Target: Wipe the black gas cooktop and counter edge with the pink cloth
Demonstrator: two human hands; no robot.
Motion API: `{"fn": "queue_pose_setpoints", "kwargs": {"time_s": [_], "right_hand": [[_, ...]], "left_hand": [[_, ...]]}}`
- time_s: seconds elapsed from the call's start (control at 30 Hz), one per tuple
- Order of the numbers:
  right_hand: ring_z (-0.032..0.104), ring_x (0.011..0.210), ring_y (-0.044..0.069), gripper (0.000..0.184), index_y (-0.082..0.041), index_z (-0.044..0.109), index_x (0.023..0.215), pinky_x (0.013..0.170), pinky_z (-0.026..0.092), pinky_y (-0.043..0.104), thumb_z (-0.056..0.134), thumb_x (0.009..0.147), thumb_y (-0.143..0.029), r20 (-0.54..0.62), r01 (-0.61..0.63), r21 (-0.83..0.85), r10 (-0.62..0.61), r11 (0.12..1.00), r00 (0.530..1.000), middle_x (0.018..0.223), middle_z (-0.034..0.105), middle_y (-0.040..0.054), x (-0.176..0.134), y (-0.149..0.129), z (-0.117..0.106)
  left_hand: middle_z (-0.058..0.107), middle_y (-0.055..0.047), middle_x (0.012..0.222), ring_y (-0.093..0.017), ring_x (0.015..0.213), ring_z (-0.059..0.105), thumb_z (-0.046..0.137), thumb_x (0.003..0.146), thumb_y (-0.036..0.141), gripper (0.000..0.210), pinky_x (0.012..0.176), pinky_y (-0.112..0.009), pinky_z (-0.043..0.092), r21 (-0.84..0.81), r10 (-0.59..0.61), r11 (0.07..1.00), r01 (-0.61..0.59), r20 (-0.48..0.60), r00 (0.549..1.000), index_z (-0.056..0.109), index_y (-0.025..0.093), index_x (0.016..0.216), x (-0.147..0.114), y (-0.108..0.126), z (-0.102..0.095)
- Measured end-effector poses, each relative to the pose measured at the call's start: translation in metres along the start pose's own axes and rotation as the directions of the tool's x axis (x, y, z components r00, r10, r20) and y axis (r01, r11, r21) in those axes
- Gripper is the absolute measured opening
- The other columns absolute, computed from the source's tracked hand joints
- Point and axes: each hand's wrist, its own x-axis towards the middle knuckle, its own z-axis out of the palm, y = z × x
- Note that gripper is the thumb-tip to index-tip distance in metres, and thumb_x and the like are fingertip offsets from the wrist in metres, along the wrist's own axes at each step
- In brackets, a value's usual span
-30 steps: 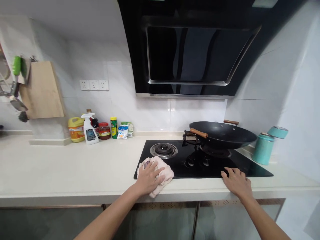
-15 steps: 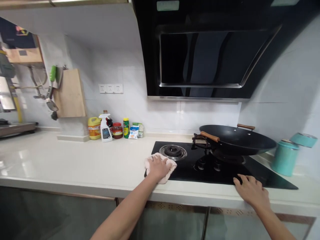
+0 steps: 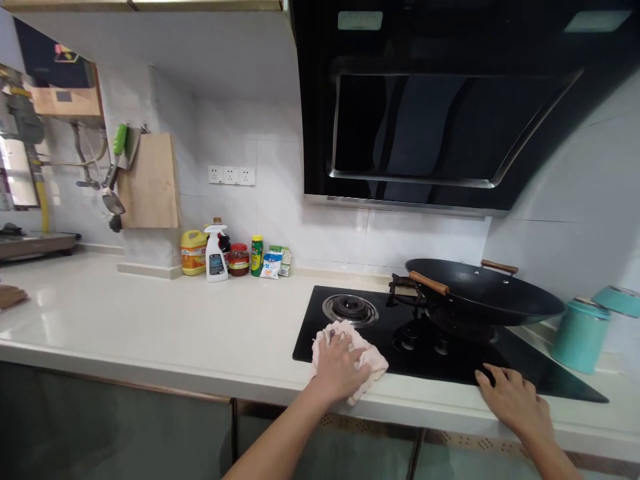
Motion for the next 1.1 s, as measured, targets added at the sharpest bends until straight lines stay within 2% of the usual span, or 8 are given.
{"fn": "queue_pose_setpoints", "kwargs": {"time_s": [0.1, 0.2, 0.43, 0.57, 0.7, 0.8, 0.93, 1.1], "right_hand": [[0.045, 0.134, 0.042, 0.069, -0.026, 0.060, 0.141, 0.107, 0.039, 0.058, 0.028, 0.091, -0.061, 0.019, 0.006, -0.020, -0.005, 1.000, 1.000, 0.146, 0.051, 0.0135, -0.002, -0.002, -0.004], [0.044, 0.135, 0.041, 0.070, -0.026, 0.057, 0.143, 0.108, 0.038, 0.057, 0.026, 0.092, -0.061, 0.037, -0.012, -0.022, 0.012, 1.000, 0.999, 0.149, 0.048, 0.0132, -0.006, -0.005, -0.011], [0.043, 0.135, 0.040, 0.071, -0.025, 0.057, 0.143, 0.110, 0.036, 0.058, 0.026, 0.092, -0.062, 0.048, -0.021, 0.013, 0.021, 1.000, 0.999, 0.149, 0.048, 0.0133, -0.010, -0.008, -0.017], [0.042, 0.135, 0.040, 0.070, -0.025, 0.059, 0.142, 0.109, 0.036, 0.058, 0.027, 0.091, -0.062, 0.030, -0.005, 0.005, 0.005, 1.000, 1.000, 0.147, 0.049, 0.0136, -0.009, -0.008, -0.014], [0.042, 0.136, 0.041, 0.071, -0.023, 0.059, 0.141, 0.109, 0.036, 0.058, 0.026, 0.092, -0.062, 0.015, -0.008, -0.002, 0.008, 1.000, 1.000, 0.148, 0.048, 0.0150, -0.010, -0.009, -0.013], [0.042, 0.136, 0.041, 0.071, -0.024, 0.059, 0.142, 0.109, 0.036, 0.058, 0.026, 0.091, -0.062, 0.030, -0.019, -0.005, 0.020, 1.000, 0.999, 0.149, 0.048, 0.0150, -0.010, -0.011, -0.014], [0.042, 0.135, 0.043, 0.071, -0.023, 0.058, 0.142, 0.108, 0.036, 0.059, 0.027, 0.091, -0.062, 0.034, -0.019, -0.010, 0.019, 1.000, 0.999, 0.148, 0.048, 0.0161, -0.009, -0.011, -0.016], [0.044, 0.133, 0.044, 0.071, -0.023, 0.057, 0.142, 0.107, 0.038, 0.061, 0.028, 0.090, -0.062, 0.046, -0.019, -0.006, 0.019, 1.000, 0.999, 0.146, 0.049, 0.0172, -0.010, -0.010, -0.018]], "left_hand": [[0.067, -0.003, 0.135, -0.033, 0.126, 0.055, 0.060, 0.091, 0.050, 0.029, 0.112, -0.063, 0.031, 0.013, 0.042, 0.999, -0.041, -0.084, 0.996, 0.077, 0.037, 0.111, -0.010, -0.014, -0.007], [0.068, -0.004, 0.135, -0.032, 0.127, 0.055, 0.062, 0.090, 0.042, 0.024, 0.107, -0.057, 0.038, 0.051, 0.018, 0.999, -0.011, -0.125, 0.992, 0.079, 0.032, 0.104, -0.018, -0.030, -0.017], [0.063, -0.005, 0.144, -0.030, 0.127, 0.057, 0.056, 0.094, 0.042, 0.026, 0.091, -0.046, 0.048, 0.186, -0.203, 0.959, 0.215, -0.083, 0.976, 0.078, 0.033, 0.105, -0.044, -0.086, -0.059], [0.066, -0.007, 0.139, -0.032, 0.127, 0.056, 0.054, 0.094, 0.041, 0.029, 0.089, -0.045, 0.047, 0.241, -0.316, 0.908, 0.342, -0.142, 0.938, 0.079, 0.031, 0.104, -0.059, -0.102, -0.073], [0.070, -0.007, 0.131, -0.032, 0.120, 0.058, 0.055, 0.093, 0.040, 0.028, 0.095, -0.049, 0.042, 0.252, -0.345, 0.880, 0.403, -0.244, 0.906, 0.079, 0.030, 0.104, -0.060, -0.084, -0.065], [0.070, -0.008, 0.130, -0.033, 0.117, 0.057, 0.056, 0.091, 0.038, 0.030, 0.097, -0.053, 0.039, 0.223, -0.312, 0.901, 0.371, -0.259, 0.914, 0.078, 0.030, 0.110, -0.057, -0.056, -0.052], [0.066, -0.012, 0.133, -0.037, 0.117, 0.054, 0.059, 0.087, 0.036, 0.039, 0.097, -0.057, 0.037, 0.168, -0.230, 0.947, 0.272, -0.235, 0.944, 0.073, 0.029, 0.122, -0.053, -0.010, -0.033], [0.064, -0.013, 0.131, -0.039, 0.118, 0.052, 0.060, 0.087, 0.041, 0.043, 0.101, -0.062, 0.035, 0.038, -0.070, 0.996, 0.077, -0.157, 0.985, 0.069, 0.030, 0.128, -0.041, 0.048, -0.004]]}}
